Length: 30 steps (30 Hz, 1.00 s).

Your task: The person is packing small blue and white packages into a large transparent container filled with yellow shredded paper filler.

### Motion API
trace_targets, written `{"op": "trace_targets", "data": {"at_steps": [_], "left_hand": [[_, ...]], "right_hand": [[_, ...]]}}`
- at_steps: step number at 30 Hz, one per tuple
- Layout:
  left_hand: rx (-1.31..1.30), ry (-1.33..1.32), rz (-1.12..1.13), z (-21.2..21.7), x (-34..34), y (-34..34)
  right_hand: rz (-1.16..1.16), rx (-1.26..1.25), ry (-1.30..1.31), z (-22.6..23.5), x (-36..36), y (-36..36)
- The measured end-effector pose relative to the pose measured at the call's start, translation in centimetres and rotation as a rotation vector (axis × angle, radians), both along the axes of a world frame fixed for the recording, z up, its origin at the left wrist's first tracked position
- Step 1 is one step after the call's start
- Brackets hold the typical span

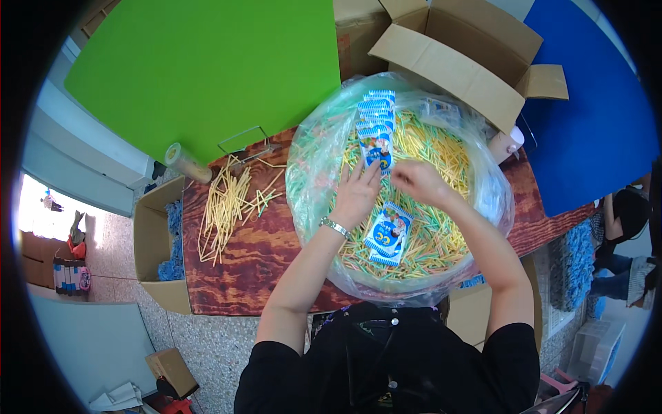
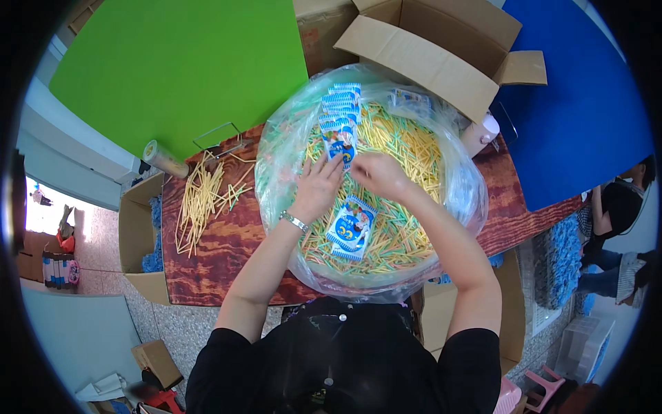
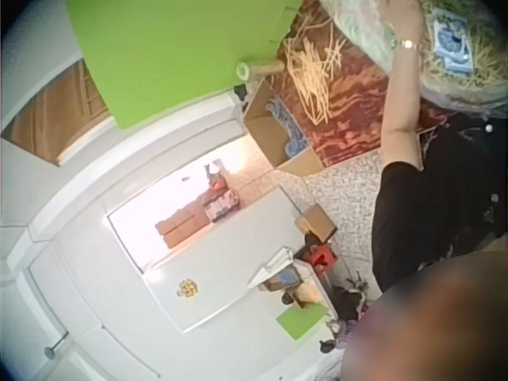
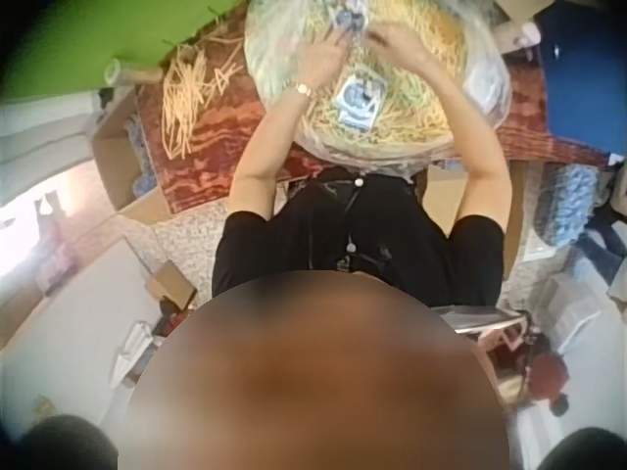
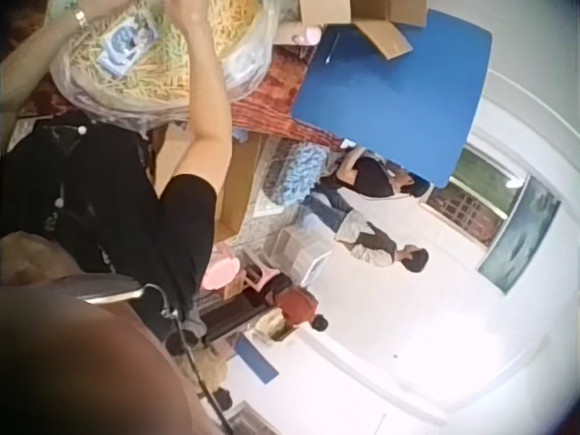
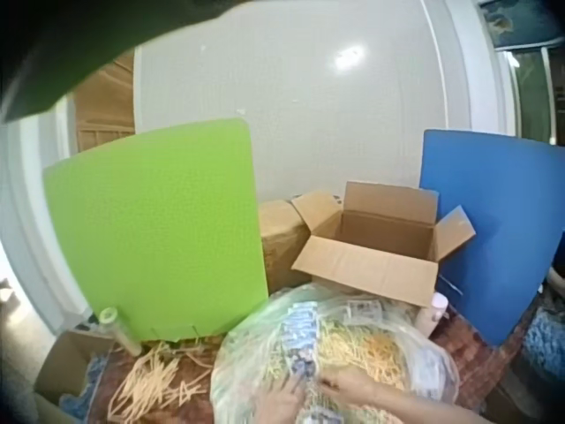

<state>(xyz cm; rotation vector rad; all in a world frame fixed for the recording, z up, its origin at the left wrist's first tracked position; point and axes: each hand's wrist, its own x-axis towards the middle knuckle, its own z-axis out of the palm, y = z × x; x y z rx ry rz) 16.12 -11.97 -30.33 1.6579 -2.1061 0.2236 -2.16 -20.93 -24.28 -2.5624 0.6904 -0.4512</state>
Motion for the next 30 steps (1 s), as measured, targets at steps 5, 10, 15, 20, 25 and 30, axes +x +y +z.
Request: {"op": "trace_targets", "data": {"at_steps": [5,10,15,20,25,30], "left_hand": [[-0.01,0.014,-0.019,0.7,-0.2,0.2],[-0.122,0.233,-0.072,2.0,-1.0,1.9],[-0.095,0.431,-0.158,3.3,-2.4,4.7],[-0.051,0.526,-0.15,2.7,-2.7,5.2],[0.392,0.804,0.02,2.4,-2.5,4.8],[0.126,0.327,-0.03,2.0,-2.7,5.4]], "right_hand": [[-0.155,0.042,0.328,-1.4,-2.1,5.1],[-0.101,-0.115,0.272,-2.7,-3.0,5.0],[-0.034,-0.402,0.34,-0.9,-3.6,5.8],[-0.007,-0.565,0.08,0.0,-3.8,5.2],[-0.256,0.462,-0.149,0.1,-3.3,5.2],[-0.175,0.005,-0.176,-2.2,-3.8,4.5]]}}
